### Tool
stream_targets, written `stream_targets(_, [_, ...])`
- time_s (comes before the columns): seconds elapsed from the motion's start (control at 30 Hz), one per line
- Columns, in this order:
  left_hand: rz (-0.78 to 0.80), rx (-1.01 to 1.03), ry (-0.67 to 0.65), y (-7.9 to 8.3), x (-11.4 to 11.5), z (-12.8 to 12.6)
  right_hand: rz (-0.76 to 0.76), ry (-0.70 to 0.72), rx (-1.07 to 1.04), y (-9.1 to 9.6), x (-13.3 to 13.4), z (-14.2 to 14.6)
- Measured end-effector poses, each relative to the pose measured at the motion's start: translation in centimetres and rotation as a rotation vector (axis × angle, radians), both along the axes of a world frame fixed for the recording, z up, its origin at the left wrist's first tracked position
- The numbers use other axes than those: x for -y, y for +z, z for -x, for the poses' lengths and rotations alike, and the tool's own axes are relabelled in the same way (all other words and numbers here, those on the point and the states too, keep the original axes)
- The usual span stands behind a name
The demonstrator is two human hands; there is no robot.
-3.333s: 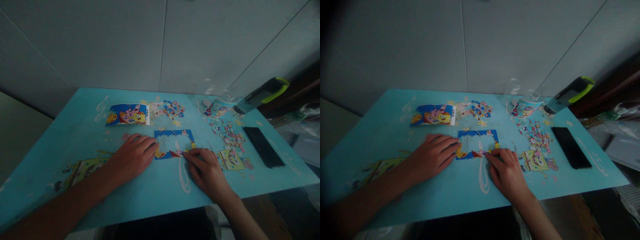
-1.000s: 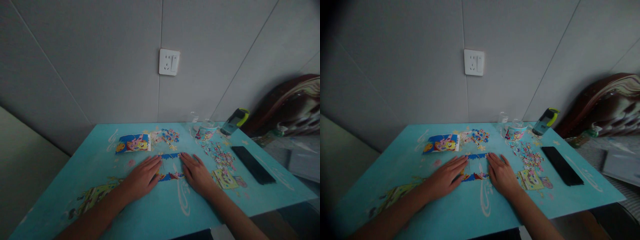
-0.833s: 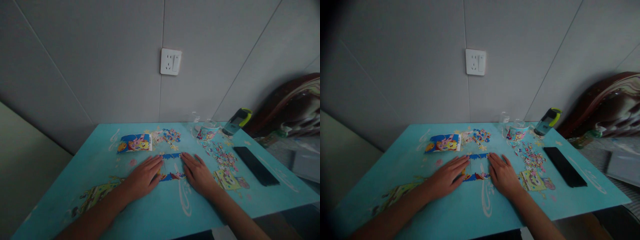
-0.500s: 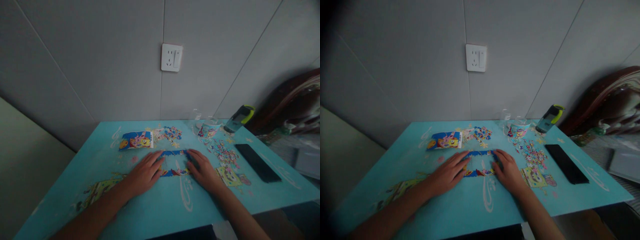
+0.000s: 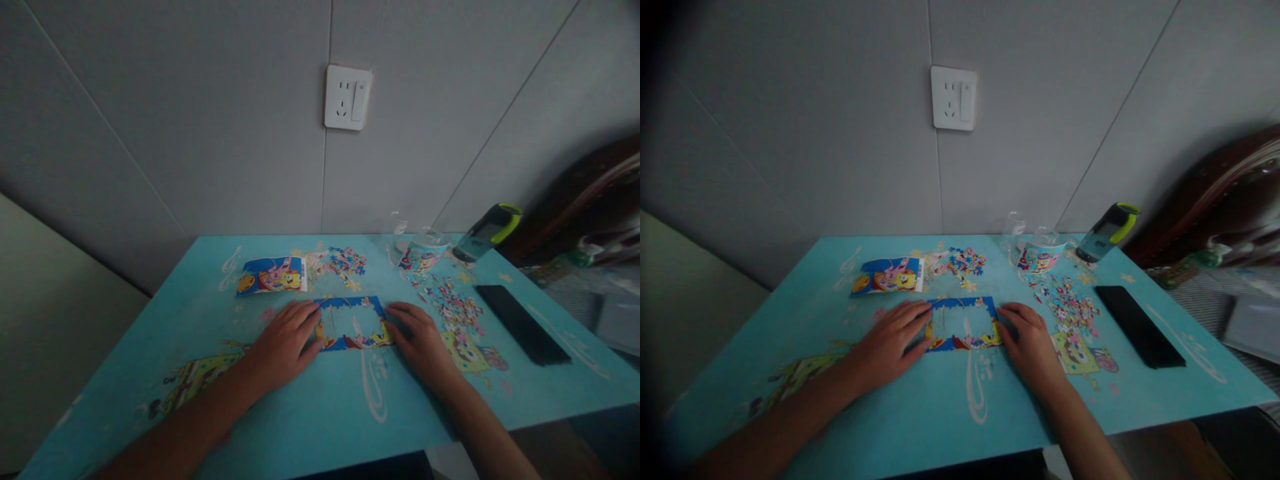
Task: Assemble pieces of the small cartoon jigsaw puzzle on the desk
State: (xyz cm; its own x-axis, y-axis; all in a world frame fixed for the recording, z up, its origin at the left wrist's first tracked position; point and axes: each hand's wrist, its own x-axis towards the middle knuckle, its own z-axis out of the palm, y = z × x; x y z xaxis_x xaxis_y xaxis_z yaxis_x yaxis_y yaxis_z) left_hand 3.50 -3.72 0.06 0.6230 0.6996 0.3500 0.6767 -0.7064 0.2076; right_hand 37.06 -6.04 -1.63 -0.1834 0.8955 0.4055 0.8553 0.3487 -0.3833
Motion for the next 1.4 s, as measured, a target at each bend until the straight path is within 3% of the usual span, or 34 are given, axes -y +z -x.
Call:
stream_targets(0.33, [0.023,0.012,-0.017,0.0,0.0,-0.2,0.055,0.099,0.095,1.1,0.4,0.8])
stream_targets(0.63, [0.012,-0.013,-0.014,-0.2,0.2,-0.6,0.037,0.144,0.137,0.0,0.1,0.3])
stream_targets(1.1, [0.014,0.022,-0.012,0.1,0.4,-0.8,0.04,0.146,0.112,-0.2,0.3,-0.4])
stream_targets(1.4, [0.056,0.03,0.014,0.2,0.6,-1.1,0.027,-0.039,-0.083,1.7,0.5,-0.7])
